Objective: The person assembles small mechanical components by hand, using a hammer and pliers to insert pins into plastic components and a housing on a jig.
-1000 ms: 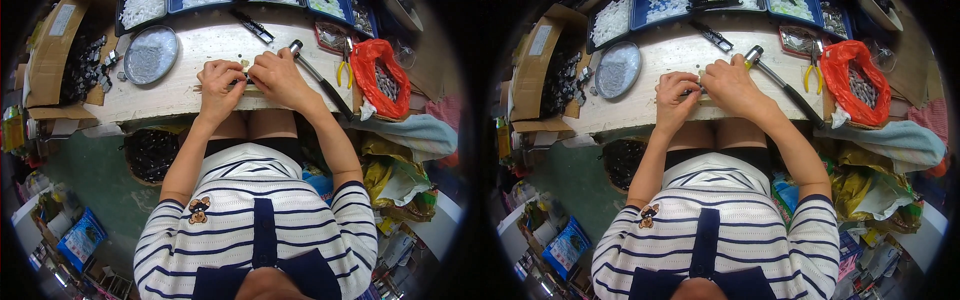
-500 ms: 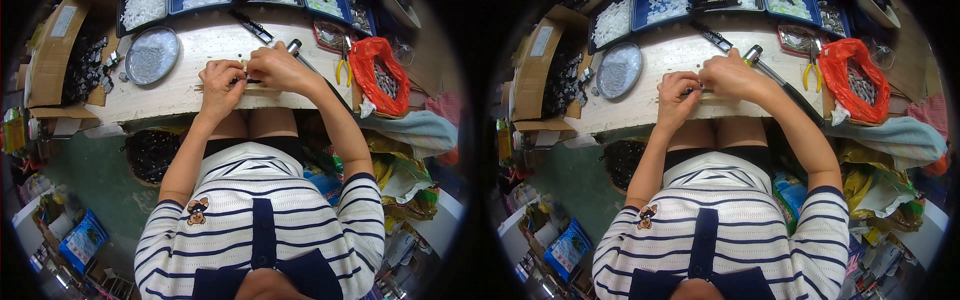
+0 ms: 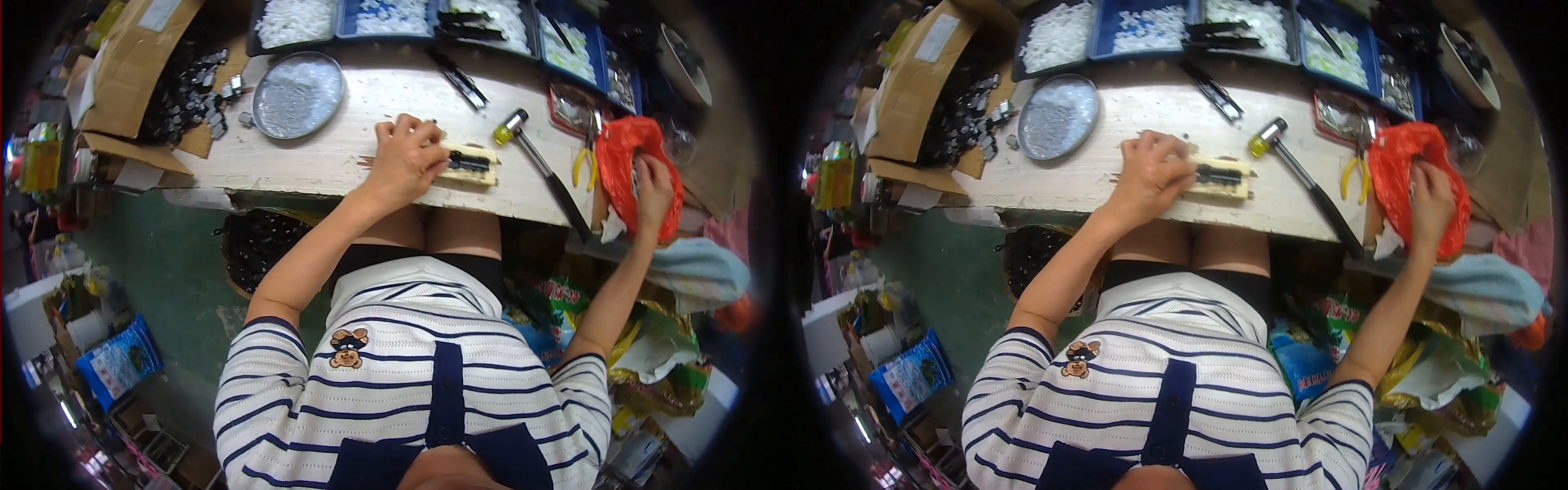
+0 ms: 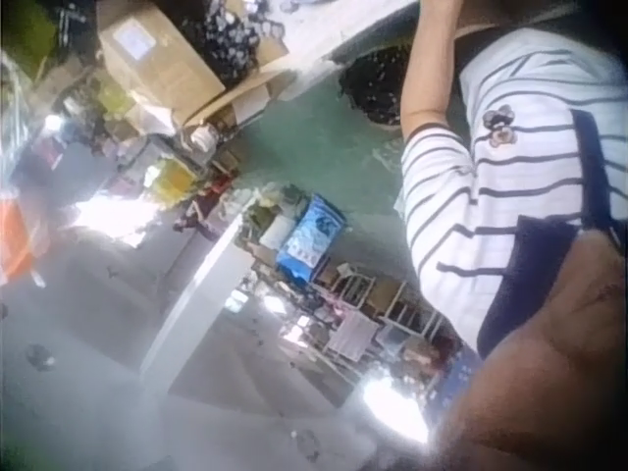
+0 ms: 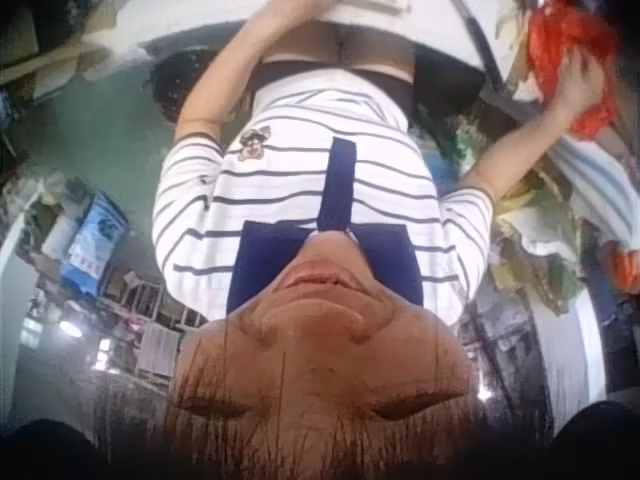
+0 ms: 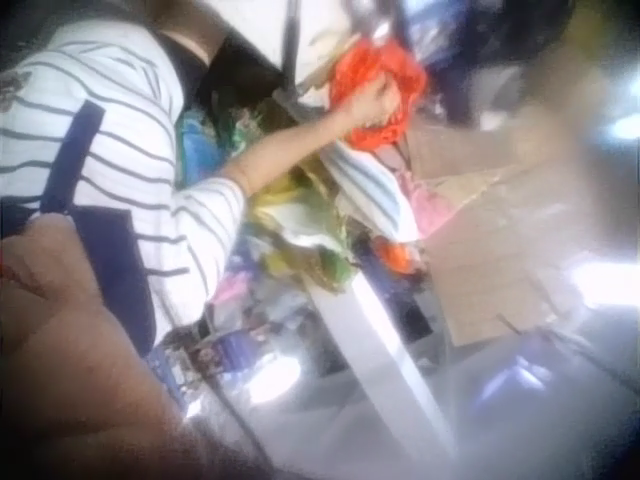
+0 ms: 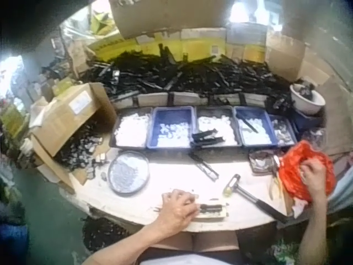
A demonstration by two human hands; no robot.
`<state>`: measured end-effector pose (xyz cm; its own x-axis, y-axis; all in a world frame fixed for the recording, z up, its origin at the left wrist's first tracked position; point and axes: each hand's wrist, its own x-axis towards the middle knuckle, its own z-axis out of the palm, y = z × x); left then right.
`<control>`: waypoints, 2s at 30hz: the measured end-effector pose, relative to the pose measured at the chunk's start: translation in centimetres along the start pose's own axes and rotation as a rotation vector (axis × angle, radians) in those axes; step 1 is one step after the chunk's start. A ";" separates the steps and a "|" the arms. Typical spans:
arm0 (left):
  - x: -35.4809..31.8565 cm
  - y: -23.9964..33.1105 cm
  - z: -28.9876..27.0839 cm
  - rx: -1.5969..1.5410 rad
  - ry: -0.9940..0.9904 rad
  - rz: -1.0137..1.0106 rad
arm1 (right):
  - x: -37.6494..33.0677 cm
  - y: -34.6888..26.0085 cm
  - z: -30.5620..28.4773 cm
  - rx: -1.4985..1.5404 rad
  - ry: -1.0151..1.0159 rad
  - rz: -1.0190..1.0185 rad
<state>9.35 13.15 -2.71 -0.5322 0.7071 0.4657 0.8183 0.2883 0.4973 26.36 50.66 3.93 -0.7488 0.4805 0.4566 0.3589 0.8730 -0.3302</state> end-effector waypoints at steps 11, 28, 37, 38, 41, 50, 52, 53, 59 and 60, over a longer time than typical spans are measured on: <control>-0.6 -1.0 -1.8 -0.053 -0.086 0.045 | -1.2 7.6 2.1 -0.465 -0.403 0.265; 11.5 -22.4 -14.3 0.467 -0.122 -0.888 | -0.4 4.6 0.2 -0.566 -0.415 0.517; 9.6 -21.0 -15.8 -0.493 0.181 -0.911 | -0.8 8.2 0.9 -0.338 -0.229 0.546; 9.6 -21.0 -15.8 -0.612 0.270 -0.862 | -0.9 9.3 1.1 -0.326 -0.181 0.487; 9.2 -21.2 -15.9 -0.668 0.382 -0.829 | -1.2 10.4 1.2 -0.285 -0.127 0.400; 4.5 -15.1 -16.0 -0.849 0.535 -0.504 | -1.2 11.6 1.2 -0.085 -0.038 0.325; 1.6 -13.0 -15.7 -0.769 0.540 -0.527 | -1.1 11.0 1.2 -0.011 -0.057 0.386; 0.0 -12.0 -15.6 -0.714 0.522 -0.561 | -1.1 11.0 1.6 -0.010 -0.019 0.303; -5.2 -10.3 -12.9 -0.255 0.397 -0.654 | -0.9 9.9 2.0 0.099 -0.190 0.295; -5.2 -10.2 -12.8 -0.182 0.364 -0.675 | -1.0 9.3 2.0 0.049 -0.256 0.286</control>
<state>1.05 -1.73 -0.85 -0.9647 0.1514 0.2153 0.2611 0.4474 0.8554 29.32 58.17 -1.26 -0.7390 0.6627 0.1216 0.5514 0.6986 -0.4561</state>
